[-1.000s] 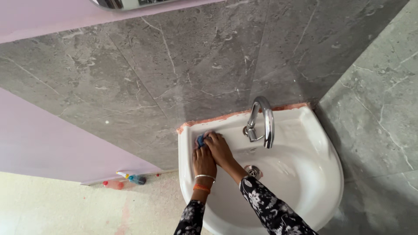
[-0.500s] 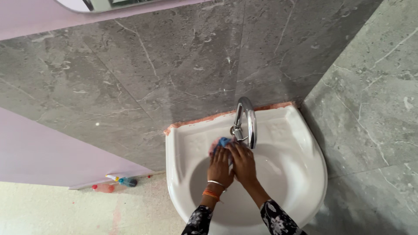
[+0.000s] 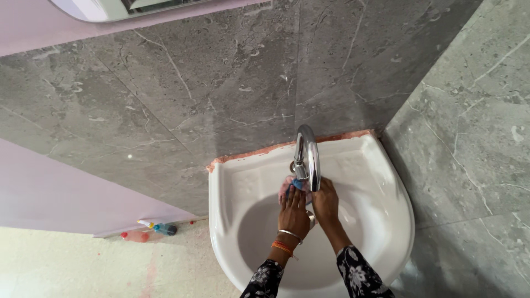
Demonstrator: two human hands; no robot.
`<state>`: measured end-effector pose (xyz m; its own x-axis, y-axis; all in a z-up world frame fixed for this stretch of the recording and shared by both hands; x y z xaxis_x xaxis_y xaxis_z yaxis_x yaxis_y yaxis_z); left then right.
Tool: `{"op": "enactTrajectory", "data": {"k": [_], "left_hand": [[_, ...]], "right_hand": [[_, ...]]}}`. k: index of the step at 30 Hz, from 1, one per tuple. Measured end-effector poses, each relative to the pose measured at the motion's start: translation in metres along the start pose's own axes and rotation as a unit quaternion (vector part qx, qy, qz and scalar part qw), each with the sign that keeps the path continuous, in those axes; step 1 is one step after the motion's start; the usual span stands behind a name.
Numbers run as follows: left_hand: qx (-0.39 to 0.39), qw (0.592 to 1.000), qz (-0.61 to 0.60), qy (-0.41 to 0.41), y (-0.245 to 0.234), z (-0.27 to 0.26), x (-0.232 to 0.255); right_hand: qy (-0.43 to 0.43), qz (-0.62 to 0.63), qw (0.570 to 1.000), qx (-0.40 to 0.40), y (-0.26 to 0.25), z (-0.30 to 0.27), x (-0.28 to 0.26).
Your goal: The person uses a blue cloth to wipe the interior and rim of a white ceramic sink. They repeatedly scrub the basin, faucet, and surrounding edges, then rinse the cloth under running water and continue wiping.
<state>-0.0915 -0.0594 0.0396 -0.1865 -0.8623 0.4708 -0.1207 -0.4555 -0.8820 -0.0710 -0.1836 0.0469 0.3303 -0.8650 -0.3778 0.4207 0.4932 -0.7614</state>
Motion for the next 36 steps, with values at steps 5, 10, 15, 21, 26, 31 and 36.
{"op": "enactTrajectory", "data": {"k": [5, 10, 15, 21, 26, 31, 36], "left_hand": [[0.088, 0.993, -0.059, -0.056, -0.031, 0.005, 0.0], [0.098, 0.961, -0.22, -0.135, -0.057, 0.029, 0.018], [0.107, 0.956, -0.22, -0.164, -0.057, 0.049, 0.025], [0.086, 0.95, -0.243, -0.177, -0.056, 0.061, 0.012], [0.059, 0.974, -0.124, -0.179, -0.059, 0.057, 0.005], [0.083, 0.973, -0.102, -0.192, -0.059, 0.034, -0.001], [0.075, 0.968, -0.089, -0.221, -0.06, 0.012, 0.005]], "right_hand": [[0.033, 0.031, 0.991, 0.122, -0.021, 0.035, 0.045], [-0.106, 0.118, 0.987, 0.032, -0.015, 0.105, 0.049], [-0.131, 0.199, 0.971, -0.008, -0.013, 0.122, 0.027], [-0.091, 0.172, 0.981, 0.008, 0.023, 0.11, 0.048], [-0.208, 0.002, 0.978, 0.005, 0.032, 0.102, 0.065], [-0.122, 0.088, 0.989, -0.012, 0.002, 0.101, 0.067], [0.057, 0.048, 0.996, -0.052, -0.037, 0.093, 0.114]]}}
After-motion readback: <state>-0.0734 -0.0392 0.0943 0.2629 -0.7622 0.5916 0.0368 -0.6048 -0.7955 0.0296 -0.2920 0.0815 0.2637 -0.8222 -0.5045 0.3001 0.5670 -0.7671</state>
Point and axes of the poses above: each hand's wrist, its own z-axis towards the middle knuckle, its own y-axis out of the palm, x = y × z, the point moved 3 cm from there along z, towards the middle knuckle, and after that the axes turned 14 degrees about -y, right-handed, at the moved point
